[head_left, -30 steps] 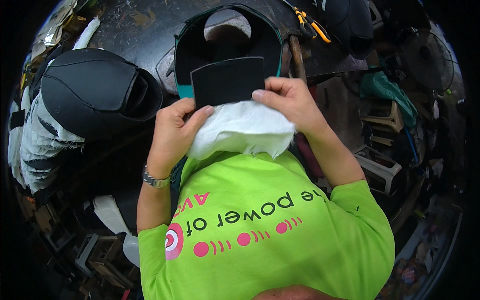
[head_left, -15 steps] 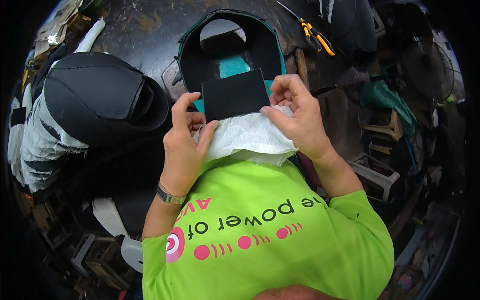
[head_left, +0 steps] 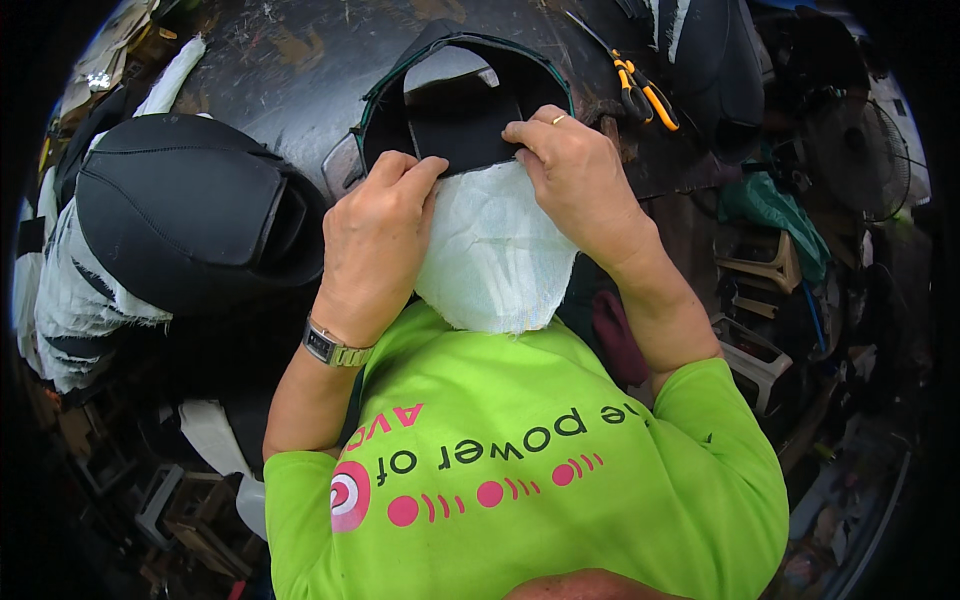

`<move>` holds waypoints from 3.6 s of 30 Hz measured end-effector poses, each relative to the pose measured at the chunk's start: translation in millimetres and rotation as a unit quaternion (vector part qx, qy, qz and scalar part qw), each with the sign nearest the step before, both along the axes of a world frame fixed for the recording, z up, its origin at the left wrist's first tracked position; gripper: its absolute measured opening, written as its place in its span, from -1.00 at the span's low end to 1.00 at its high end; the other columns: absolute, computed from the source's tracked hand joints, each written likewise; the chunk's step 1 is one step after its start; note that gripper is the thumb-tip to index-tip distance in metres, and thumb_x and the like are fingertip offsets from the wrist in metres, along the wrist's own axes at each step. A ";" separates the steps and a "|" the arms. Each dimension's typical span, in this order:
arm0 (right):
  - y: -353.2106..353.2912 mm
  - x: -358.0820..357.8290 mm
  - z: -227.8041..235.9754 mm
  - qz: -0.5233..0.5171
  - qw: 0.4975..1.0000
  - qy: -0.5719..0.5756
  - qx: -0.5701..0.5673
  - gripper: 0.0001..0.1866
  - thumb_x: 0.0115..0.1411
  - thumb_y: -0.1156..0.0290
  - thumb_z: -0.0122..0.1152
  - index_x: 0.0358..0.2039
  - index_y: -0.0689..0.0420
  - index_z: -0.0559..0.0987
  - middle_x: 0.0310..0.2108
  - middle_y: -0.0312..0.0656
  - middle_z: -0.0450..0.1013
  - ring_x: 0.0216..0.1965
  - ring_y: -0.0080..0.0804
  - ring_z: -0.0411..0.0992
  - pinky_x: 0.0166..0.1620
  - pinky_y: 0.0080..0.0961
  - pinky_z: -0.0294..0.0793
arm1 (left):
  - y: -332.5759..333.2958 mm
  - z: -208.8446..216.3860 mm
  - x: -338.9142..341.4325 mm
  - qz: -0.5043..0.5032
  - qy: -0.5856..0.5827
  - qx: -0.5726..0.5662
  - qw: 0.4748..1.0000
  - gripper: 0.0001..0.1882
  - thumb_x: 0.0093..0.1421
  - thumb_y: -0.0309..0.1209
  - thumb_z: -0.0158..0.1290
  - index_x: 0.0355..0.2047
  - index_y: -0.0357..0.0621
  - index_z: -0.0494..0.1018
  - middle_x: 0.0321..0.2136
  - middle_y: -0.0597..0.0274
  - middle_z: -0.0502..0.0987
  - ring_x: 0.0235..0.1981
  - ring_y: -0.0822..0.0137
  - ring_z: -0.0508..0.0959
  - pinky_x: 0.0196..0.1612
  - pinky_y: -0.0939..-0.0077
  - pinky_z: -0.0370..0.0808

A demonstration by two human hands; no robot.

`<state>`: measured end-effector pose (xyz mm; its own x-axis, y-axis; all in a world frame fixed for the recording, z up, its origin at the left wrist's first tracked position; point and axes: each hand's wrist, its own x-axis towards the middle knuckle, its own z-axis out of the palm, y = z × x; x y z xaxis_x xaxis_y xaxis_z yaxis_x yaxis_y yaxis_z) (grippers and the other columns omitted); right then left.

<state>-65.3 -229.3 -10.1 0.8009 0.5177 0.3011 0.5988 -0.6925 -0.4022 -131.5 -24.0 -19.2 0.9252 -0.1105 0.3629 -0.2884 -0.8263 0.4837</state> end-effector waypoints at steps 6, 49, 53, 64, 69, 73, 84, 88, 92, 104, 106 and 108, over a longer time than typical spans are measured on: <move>-4.3 2.4 -1.7 -0.013 1.000 0.018 0.005 -0.80 0.15 0.65 0.20 -0.22 0.33 0.70 -0.27 0.02 0.55 -0.28 -0.01 0.60 -0.14 -0.25 0.63 | 0.4 -3.7 1.6 0.010 0.034 -0.001 0.999 -0.80 0.22 -0.48 0.23 -0.14 -0.08 0.66 -0.33 0.21 0.58 -0.38 0.15 0.65 -0.30 0.33 0.60; -28.6 4.6 -13.1 -0.123 0.907 0.303 0.266 -0.72 0.22 0.43 0.31 -0.10 0.28 0.65 -0.39 -0.25 0.60 -0.39 -0.66 0.44 -0.26 -0.55 0.50 | -25.8 -11.6 48.5 -0.058 0.032 0.169 0.983 -0.69 0.31 -0.40 0.11 0.03 -0.20 0.54 -0.13 0.06 0.54 -0.11 0.07 0.58 -0.12 0.24 0.55; -16.3 -5.7 -0.7 -0.108 0.862 0.353 0.348 -0.68 0.25 0.54 0.28 0.01 0.32 0.62 -0.24 -0.31 0.60 -0.27 -0.65 0.51 -0.15 -0.65 0.51 | -30.7 -19.6 45.8 -0.012 -0.025 0.068 0.997 -0.68 0.28 -0.41 0.10 0.02 -0.24 0.55 -0.07 0.02 0.53 -0.03 0.06 0.54 -0.07 0.20 0.54; 74.9 -75.2 43.2 0.150 0.952 -0.119 0.240 -0.43 -0.04 0.20 0.50 0.01 0.10 0.63 0.03 -0.06 0.36 0.25 0.17 0.20 0.22 0.26 0.23 | 0.3 -19.5 -13.7 -0.047 0.053 -0.585 0.808 -0.65 0.44 -0.42 -0.07 0.14 -0.27 0.49 0.22 -0.09 0.45 0.16 -0.02 0.53 0.23 0.29 0.42; 98.5 -82.2 25.5 0.187 0.945 -0.167 0.210 -0.48 0.03 0.15 0.49 0.01 0.06 0.67 0.08 -0.13 0.36 0.30 0.05 0.17 0.35 0.30 0.07 | 18.4 -19.9 -22.5 -0.042 0.069 -0.652 0.754 -0.65 0.42 -0.39 -0.04 0.14 -0.26 0.49 0.22 -0.10 0.44 0.17 -0.04 0.51 0.24 0.25 0.42; 101.4 -84.6 15.3 0.196 0.944 -0.181 0.195 -0.52 0.07 0.17 0.46 0.01 0.03 0.67 0.05 -0.23 0.39 0.29 -0.10 0.21 0.41 0.27 -0.04 | 25.0 -20.8 -26.0 -0.038 0.072 -0.659 0.748 -0.64 0.41 -0.37 -0.02 0.14 -0.25 0.48 0.22 -0.10 0.43 0.18 -0.06 0.50 0.24 0.21 0.41; 60.4 -66.3 38.0 0.144 0.927 -0.048 0.344 -0.11 0.06 -0.02 0.55 0.28 0.21 0.42 0.10 0.02 0.44 -0.02 -0.06 0.44 0.13 -0.20 0.44 | 16.6 17.9 -29.4 -0.035 0.080 -0.362 0.928 -0.61 0.36 -0.32 0.04 0.14 -0.22 0.48 0.22 -0.11 0.41 0.20 -0.10 0.47 0.26 0.11 0.40; 10.6 -19.5 19.4 -0.034 0.917 0.257 0.302 -0.40 0.13 0.32 0.42 0.18 0.18 0.49 -0.53 -0.22 0.47 -0.49 -0.51 0.46 -0.36 -0.50 0.44 | 8.2 9.8 0.7 -0.109 -0.001 0.004 0.994 -0.64 0.29 -0.35 0.15 0.05 -0.24 0.53 0.26 -0.23 0.36 0.25 -0.19 0.41 0.30 0.13 0.34; -8.5 3.2 -18.4 -0.117 0.942 0.183 0.254 -0.49 0.16 0.40 0.26 0.14 0.25 0.51 -0.35 -0.08 0.58 -0.35 -0.40 0.54 -0.20 -0.45 0.52 | -2.7 -13.6 34.7 -0.114 -0.004 0.083 0.990 -0.71 0.23 -0.43 0.13 -0.05 -0.20 0.45 -0.19 -0.01 0.58 -0.14 -0.02 0.59 -0.03 0.15 0.39; -7.1 19.8 -21.1 -0.075 0.970 0.105 0.206 -0.54 0.23 0.49 0.23 0.17 0.20 0.55 0.05 -0.11 0.62 0.01 -0.38 0.60 0.13 -0.52 0.50 | 3.4 1.8 51.1 -0.167 0.001 -0.081 0.983 -0.84 0.21 -0.48 0.24 -0.20 -0.20 0.56 -0.22 0.09 0.57 -0.16 0.04 0.59 -0.01 0.29 0.52; -7.8 23.8 -21.0 -0.069 0.967 0.087 0.231 -0.52 0.23 0.45 0.28 0.18 0.20 0.54 -0.06 -0.01 0.61 -0.06 -0.22 0.59 0.10 -0.44 0.51 | 13.9 11.6 46.4 -0.214 0.067 -0.184 0.957 -0.83 0.26 -0.48 0.23 -0.16 -0.20 0.54 -0.28 0.22 0.58 -0.22 0.27 0.59 -0.07 0.44 0.52; -9.0 21.1 -12.8 -0.056 0.966 0.011 0.253 -0.49 0.23 0.38 0.34 0.19 0.19 0.53 -0.09 0.00 0.60 -0.07 -0.16 0.58 0.11 -0.40 0.50 | 20.2 20.7 41.1 -0.212 0.113 -0.307 0.921 -0.85 0.31 -0.50 0.21 -0.14 -0.23 0.54 -0.27 0.31 0.61 -0.23 0.46 0.58 -0.11 0.57 0.50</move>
